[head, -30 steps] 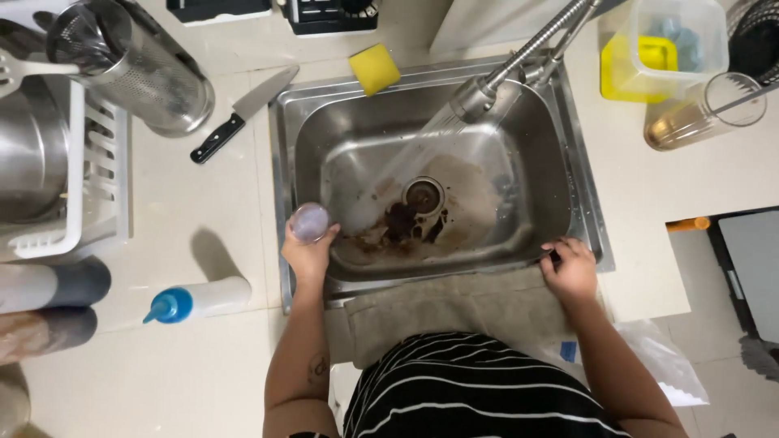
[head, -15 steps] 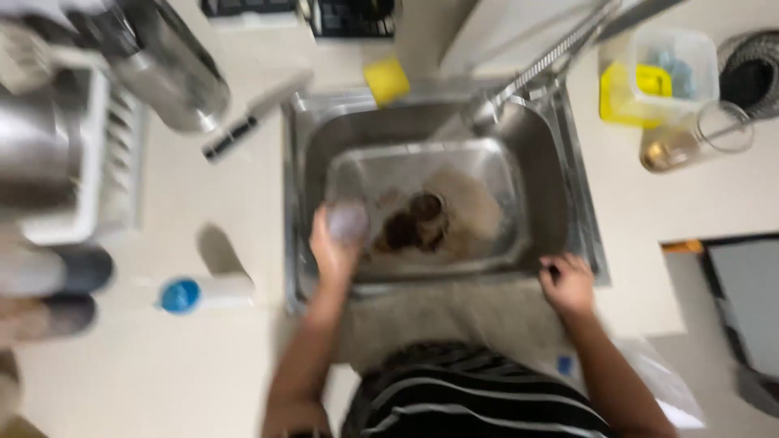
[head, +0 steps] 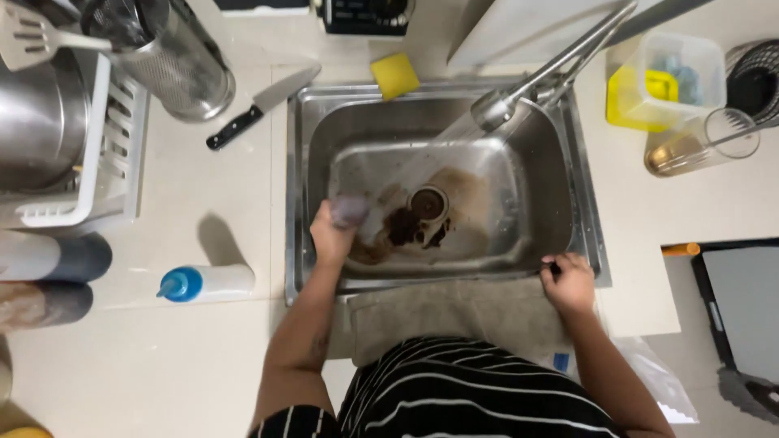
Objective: Washing and rinsing a plastic squeeze bottle and its cap in a kitchen sink using a sponge.
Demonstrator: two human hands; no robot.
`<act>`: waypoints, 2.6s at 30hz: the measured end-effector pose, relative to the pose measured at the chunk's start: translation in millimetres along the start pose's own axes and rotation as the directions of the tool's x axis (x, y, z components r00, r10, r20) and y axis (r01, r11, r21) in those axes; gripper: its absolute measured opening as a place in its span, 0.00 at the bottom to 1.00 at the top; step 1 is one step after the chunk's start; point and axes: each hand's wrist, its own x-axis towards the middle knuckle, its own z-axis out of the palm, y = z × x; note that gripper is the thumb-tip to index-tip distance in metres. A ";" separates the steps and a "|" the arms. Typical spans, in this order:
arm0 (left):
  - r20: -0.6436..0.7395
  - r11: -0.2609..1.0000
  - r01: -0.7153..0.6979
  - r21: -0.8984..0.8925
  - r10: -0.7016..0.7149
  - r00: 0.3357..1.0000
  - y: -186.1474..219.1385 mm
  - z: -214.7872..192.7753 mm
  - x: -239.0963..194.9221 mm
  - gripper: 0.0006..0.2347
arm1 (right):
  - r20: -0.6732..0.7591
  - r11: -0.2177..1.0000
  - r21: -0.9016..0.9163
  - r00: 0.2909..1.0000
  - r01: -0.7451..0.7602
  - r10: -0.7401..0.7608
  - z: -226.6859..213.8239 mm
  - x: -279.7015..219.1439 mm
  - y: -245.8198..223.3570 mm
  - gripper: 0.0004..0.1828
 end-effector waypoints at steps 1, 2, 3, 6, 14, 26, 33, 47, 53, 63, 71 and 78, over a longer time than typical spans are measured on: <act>-0.045 0.997 -0.078 -0.028 0.077 0.996 7.4 -6.4 -15.1 0.22 | 0.014 1.000 -0.004 1.000 0.009 -0.009 -2.6 -5.4 2.0 0.10; -0.106 0.981 -0.184 -0.054 0.177 0.978 22.4 -13.3 -12.2 0.22 | -0.001 1.000 0.002 1.000 0.015 -0.015 -0.7 6.0 -1.6 0.11; -0.116 0.977 -0.205 -0.053 0.198 0.973 29.9 -18.8 -11.5 0.22 | -0.023 1.000 0.011 1.000 0.013 -0.012 0.1 6.4 -9.8 0.11; -0.044 0.994 -0.020 -0.111 0.015 0.999 32.0 -6.3 -7.8 0.27 | 0.030 0.997 -0.056 0.998 -0.059 0.061 -4.3 5.7 -10.0 0.11; 0.122 0.983 -0.146 -0.114 0.159 0.980 -21.8 42.0 28.1 0.28 | 0.065 0.992 -0.087 0.993 -0.092 0.097 -0.9 7.4 -9.8 0.14; 0.334 0.979 0.045 -0.199 0.024 0.942 30.2 -6.9 -18.0 0.48 | 0.141 0.979 0.193 0.989 -0.070 0.043 14.1 7.8 -20.3 0.16; 0.478 0.917 -0.033 -0.397 0.237 0.846 104.0 -37.2 -25.1 0.48 | -0.038 0.579 0.705 0.838 0.409 -0.544 -89.9 76.6 -260.4 0.51; 0.173 0.364 0.136 -0.922 0.073 0.982 58.0 -14.8 -31.2 0.48 | 0.183 0.650 0.744 0.888 0.155 -0.421 -77.0 113.9 -276.0 0.43; 0.159 0.363 0.119 -0.924 0.081 0.984 51.9 -14.2 -40.5 0.48 | 0.082 0.769 0.571 0.912 0.288 -0.403 -87.6 115.4 -269.9 0.39; 0.139 0.830 -0.547 -0.104 0.557 0.819 111.9 -98.2 -61.3 0.33 | -0.208 0.541 0.647 0.807 0.537 -0.553 -90.1 126.3 -265.8 0.38; -0.159 0.849 -0.491 0.193 0.521 0.838 16.9 -5.6 -39.4 0.23 | 0.176 0.865 0.388 0.896 0.317 -0.408 -66.3 107.1 -208.5 0.37; -0.129 0.922 -0.356 0.150 0.376 0.918 -4.5 29.9 -12.1 0.21 | 0.204 0.855 0.514 0.958 0.069 -0.200 -1.5 62.7 -121.4 0.31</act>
